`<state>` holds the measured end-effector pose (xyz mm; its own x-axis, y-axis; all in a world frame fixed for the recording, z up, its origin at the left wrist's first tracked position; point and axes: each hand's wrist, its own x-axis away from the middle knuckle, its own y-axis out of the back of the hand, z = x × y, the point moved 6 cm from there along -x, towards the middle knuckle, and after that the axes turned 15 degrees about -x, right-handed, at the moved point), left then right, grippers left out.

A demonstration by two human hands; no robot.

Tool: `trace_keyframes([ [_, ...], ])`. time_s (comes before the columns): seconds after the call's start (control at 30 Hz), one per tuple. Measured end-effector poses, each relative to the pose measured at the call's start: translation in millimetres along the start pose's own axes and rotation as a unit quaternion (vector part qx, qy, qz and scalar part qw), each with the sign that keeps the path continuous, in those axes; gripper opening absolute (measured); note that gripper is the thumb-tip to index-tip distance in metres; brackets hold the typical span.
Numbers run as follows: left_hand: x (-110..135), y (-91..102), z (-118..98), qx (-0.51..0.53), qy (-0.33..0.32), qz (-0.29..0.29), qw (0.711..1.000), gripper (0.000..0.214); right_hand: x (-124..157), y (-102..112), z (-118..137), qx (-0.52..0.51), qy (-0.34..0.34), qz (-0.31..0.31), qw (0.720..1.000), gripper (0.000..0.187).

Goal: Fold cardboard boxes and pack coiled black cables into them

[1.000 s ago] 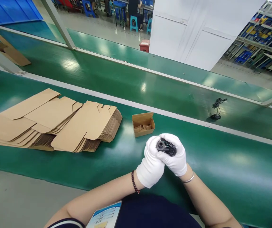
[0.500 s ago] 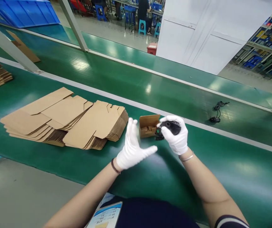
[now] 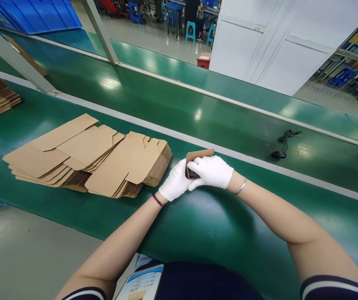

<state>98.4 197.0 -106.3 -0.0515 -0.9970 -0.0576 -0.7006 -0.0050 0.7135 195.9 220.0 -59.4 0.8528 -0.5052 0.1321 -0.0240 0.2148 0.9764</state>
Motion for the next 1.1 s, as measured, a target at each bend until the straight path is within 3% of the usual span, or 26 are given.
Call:
trace_keyframes([
  [0.13,-1,0.7,-2,0.007,-0.009,0.01,1.0,0.055,-5,-7,-1,-0.02,-0.066,0.004,0.998,0.071],
  [0.23,-2,2.2,-5,0.006,-0.016,0.016,1.0,0.056,-3,-13,1,-0.007,-0.075,-0.004,0.997,0.071],
  [0.43,-2,2.7,-3,0.009,0.019,0.014,1.0,0.044,3,-15,7,0.041,0.013,-0.097,0.994,0.083],
  [0.53,-2,1.7,-5,0.046,0.005,0.023,0.999,0.048,-1,-19,4,0.032,0.03,-0.104,0.994,0.083],
  [0.7,-4,2.4,-6,0.092,0.003,0.04,0.995,0.056,4,-8,6,0.016,0.052,-0.064,0.996,0.078],
  [0.83,-5,1.3,-9,0.142,-0.029,0.067,0.987,0.061,17,9,6,-0.001,0.085,0.013,0.996,0.035],
  [0.9,-5,-1.2,-5,0.153,-0.034,0.076,0.985,0.065,16,11,4,0.019,0.073,0.053,0.996,0.024],
  [1.0,-5,-8.7,1,0.172,-0.03,0.075,0.982,0.065,7,5,3,0.027,0.034,0.091,0.995,0.023],
  [1.1,-4,-14.9,3,0.21,-0.019,0.025,0.977,0.057,-5,-3,-1,-0.015,-0.003,0.109,0.994,0.022],
])
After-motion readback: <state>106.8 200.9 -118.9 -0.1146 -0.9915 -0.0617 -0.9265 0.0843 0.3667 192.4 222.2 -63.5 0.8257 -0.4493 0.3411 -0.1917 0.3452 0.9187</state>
